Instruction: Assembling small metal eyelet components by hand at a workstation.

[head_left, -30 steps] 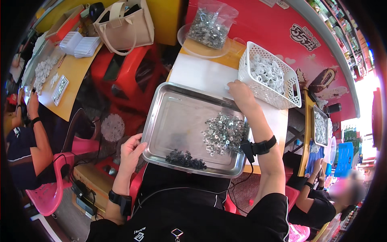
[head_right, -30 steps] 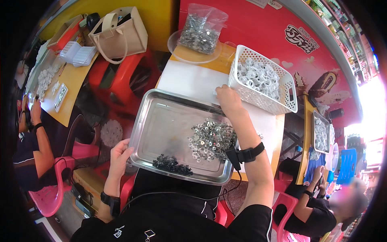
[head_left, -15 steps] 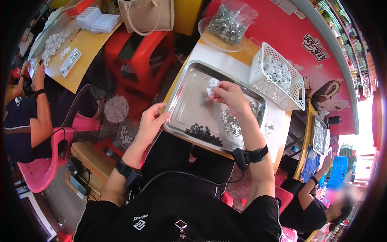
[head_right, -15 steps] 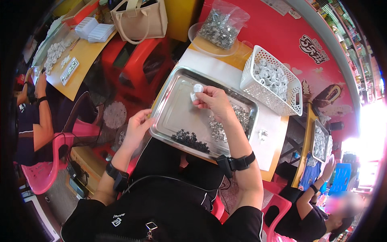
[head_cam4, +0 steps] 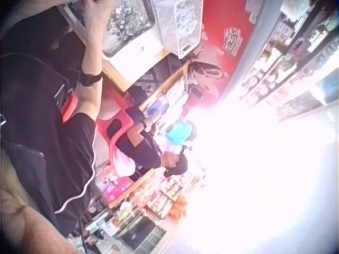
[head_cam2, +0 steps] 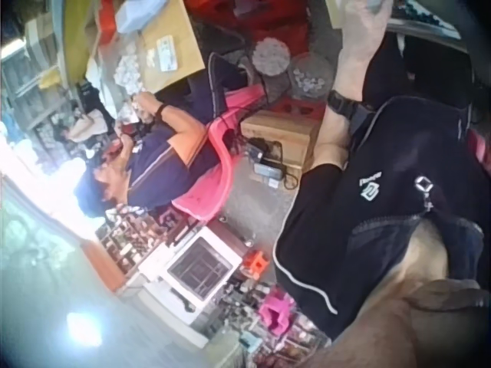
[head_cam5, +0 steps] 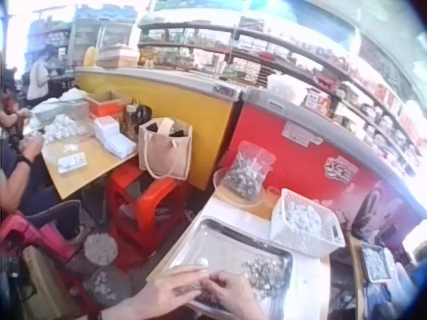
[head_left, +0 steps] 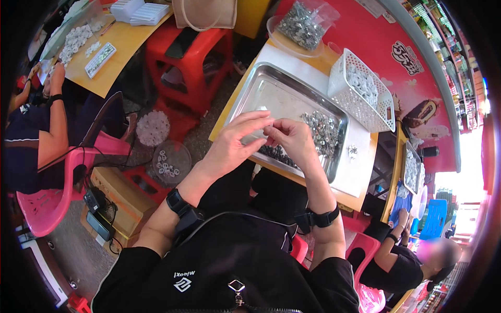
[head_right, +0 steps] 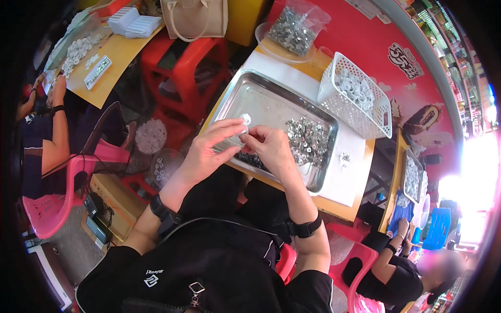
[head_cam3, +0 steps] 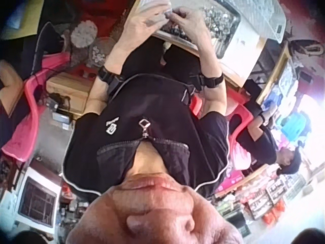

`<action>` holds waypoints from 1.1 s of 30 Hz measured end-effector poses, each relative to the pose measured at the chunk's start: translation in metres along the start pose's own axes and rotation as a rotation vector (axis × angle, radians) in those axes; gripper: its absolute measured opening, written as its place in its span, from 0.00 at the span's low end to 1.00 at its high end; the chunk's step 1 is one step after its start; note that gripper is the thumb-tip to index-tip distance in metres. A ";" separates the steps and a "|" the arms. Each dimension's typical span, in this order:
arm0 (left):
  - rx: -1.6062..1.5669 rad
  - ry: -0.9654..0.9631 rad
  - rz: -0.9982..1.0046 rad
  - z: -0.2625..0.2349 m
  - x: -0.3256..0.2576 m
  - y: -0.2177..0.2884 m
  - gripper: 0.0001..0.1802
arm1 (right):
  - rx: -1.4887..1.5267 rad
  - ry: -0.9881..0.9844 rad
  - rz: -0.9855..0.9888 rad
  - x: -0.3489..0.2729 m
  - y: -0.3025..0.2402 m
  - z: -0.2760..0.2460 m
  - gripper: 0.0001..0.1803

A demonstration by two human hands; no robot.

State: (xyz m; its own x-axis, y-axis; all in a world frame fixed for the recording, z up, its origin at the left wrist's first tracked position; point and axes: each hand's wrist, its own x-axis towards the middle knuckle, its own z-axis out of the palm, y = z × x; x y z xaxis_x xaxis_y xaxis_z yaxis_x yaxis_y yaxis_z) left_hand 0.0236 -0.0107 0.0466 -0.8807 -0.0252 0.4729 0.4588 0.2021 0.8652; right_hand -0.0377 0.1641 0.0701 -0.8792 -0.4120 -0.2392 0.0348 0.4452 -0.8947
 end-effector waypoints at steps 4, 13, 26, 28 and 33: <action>-0.091 -0.140 -0.114 0.013 -0.014 -0.007 0.18 | 0.213 0.024 -0.001 -0.027 0.018 0.005 0.13; -0.128 -0.181 -0.036 0.029 -0.031 -0.008 0.16 | 0.185 0.155 -0.029 -0.066 0.033 0.012 0.14; -1.093 -0.219 -0.668 0.051 -0.055 -0.021 0.09 | -0.517 0.590 -0.020 -0.095 0.082 -0.075 0.08; -1.062 -0.231 -0.686 0.054 -0.057 -0.023 0.09 | -0.600 0.555 0.022 -0.091 0.090 -0.083 0.08; -1.025 -0.275 -0.718 0.055 -0.059 -0.022 0.09 | -0.751 0.438 -0.111 -0.077 0.108 -0.081 0.09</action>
State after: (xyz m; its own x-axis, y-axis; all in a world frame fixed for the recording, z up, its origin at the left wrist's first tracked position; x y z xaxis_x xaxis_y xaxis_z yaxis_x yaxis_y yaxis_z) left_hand 0.0587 0.0401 -0.0097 -0.9060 0.4127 -0.0945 -0.3548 -0.6185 0.7011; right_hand -0.0050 0.3087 0.0223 -0.9678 -0.2100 0.1389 -0.2480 0.8901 -0.3824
